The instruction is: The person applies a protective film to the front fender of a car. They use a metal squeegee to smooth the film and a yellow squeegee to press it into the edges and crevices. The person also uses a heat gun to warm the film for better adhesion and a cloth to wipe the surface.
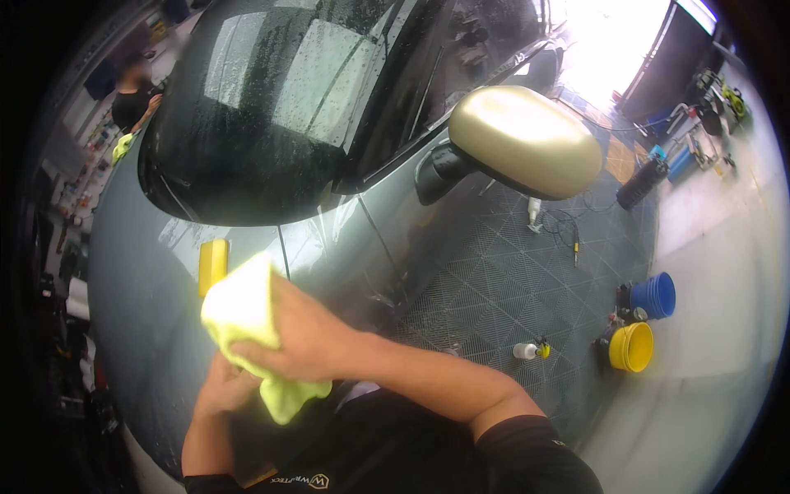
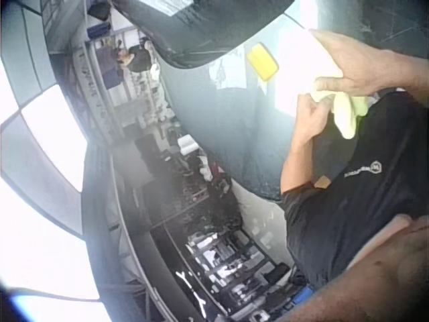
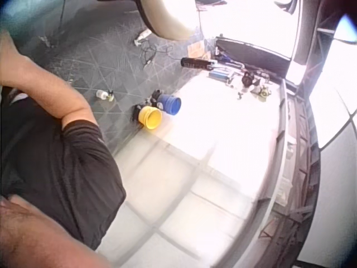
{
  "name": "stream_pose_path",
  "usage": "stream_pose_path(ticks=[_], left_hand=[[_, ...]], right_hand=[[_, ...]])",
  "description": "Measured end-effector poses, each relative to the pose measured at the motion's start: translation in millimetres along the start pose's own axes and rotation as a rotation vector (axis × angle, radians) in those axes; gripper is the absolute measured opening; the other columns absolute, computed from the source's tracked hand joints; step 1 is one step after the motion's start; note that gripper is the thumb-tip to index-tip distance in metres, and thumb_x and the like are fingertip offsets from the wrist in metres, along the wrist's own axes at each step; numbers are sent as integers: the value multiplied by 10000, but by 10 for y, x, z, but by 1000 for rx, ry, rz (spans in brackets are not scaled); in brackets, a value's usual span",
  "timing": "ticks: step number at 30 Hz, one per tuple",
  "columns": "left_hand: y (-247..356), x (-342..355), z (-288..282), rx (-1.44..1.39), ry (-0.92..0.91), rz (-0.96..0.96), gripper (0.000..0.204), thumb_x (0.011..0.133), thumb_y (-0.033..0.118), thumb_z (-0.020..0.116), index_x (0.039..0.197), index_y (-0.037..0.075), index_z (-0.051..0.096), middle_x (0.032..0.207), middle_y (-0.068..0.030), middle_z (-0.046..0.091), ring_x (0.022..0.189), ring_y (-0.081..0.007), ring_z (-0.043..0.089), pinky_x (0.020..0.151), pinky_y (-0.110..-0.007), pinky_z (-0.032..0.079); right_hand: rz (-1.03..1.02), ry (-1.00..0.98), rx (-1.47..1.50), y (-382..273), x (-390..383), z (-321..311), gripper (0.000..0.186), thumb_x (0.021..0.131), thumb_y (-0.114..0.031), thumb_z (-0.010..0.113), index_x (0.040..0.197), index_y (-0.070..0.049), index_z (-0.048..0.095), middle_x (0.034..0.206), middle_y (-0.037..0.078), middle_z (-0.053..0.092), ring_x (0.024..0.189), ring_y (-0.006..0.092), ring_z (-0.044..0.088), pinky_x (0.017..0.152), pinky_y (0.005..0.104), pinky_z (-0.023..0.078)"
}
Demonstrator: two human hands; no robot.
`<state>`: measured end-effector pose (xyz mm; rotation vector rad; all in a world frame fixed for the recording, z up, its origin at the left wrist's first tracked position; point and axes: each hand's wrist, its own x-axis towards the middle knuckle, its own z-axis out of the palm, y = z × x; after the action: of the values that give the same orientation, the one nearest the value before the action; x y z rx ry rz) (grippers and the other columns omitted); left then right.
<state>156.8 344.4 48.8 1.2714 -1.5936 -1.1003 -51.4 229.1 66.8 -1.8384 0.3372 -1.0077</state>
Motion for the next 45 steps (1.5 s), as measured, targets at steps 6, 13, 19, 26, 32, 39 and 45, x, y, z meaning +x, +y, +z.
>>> stream_pose_path(ticks=[6, 13, 19, 26, 32, 39, 45], left_hand=[[367, 135, -429, -345, -119, -165, 363, 1036, 162, 624, 1334, -41, 577, 1146, -101, 707, 1027, -182, 679, 943, -346, 537], [183, 978, 558, -863, -499, -819, 458, 1105, 345, 507, 1413, 6, 517, 1280, -123, 656, 1135, -218, 669, 984, -376, 546], [20, 1449, 744, -836, -354, -830, 391, 1098, 277, 495, 1385, 15, 540, 1252, -137, 670, 1081, -252, 687, 951, -419, 560], [147, 2095, 654, -1030, -248, -672, 394, 1098, 263, 494, 1401, 13, 515, 1260, -121, 663, 1091, -231, 686, 959, -424, 560], [166, 2431, 796, -975, -281, -634, 411, 1077, 265, 506, 1378, -12, 543, 1292, -164, 664, 1117, -290, 687, 992, -468, 552], [277, 1516, 445, -275, -984, -428, 414, 1076, 320, 581, 1370, 30, 556, 1176, -88, 684, 1055, -223, 673, 909, -380, 532], [505, 2307, 563, 1087, -511, 438, 409, 906, 247, 688, 1283, 87, 688, 1309, -163, 623, 1266, -365, 548, 1113, -524, 400]], right_hand=[[468, 253, 138, -308, -268, -392, 354, 990, -271, 667, 1174, 32, 657, 1095, 163, 697, 1000, 255, 674, 887, 387, 533], [324, 843, 319, 296, -527, -1016, 428, 1076, -284, 513, 1330, 57, 565, 1245, 196, 684, 1122, 301, 688, 1001, 425, 533], [670, 288, -836, 1101, 145, -1168, 689, 1052, -517, 478, 1396, 80, 462, 1305, 331, 602, 1181, 493, 605, 1007, 514, 484], [1011, 483, -815, 1062, 790, -1580, 860, 1040, -606, 430, 1530, 93, 327, 1415, 355, 544, 1292, 460, 578, 1091, 497, 461], [982, 668, -552, 1104, 861, -1965, 666, 1044, -402, 447, 1476, 104, 415, 1356, 371, 581, 1280, 489, 573, 1088, 502, 444], [409, 971, -99, 942, -557, -1394, 352, 998, -132, 572, 1314, 23, 565, 1179, 191, 690, 1071, 293, 683, 959, 388, 514], [451, 822, -170, 824, -766, -1243, 286, 991, -98, 580, 1254, 14, 597, 1133, 140, 702, 1022, 221, 673, 913, 360, 515]])
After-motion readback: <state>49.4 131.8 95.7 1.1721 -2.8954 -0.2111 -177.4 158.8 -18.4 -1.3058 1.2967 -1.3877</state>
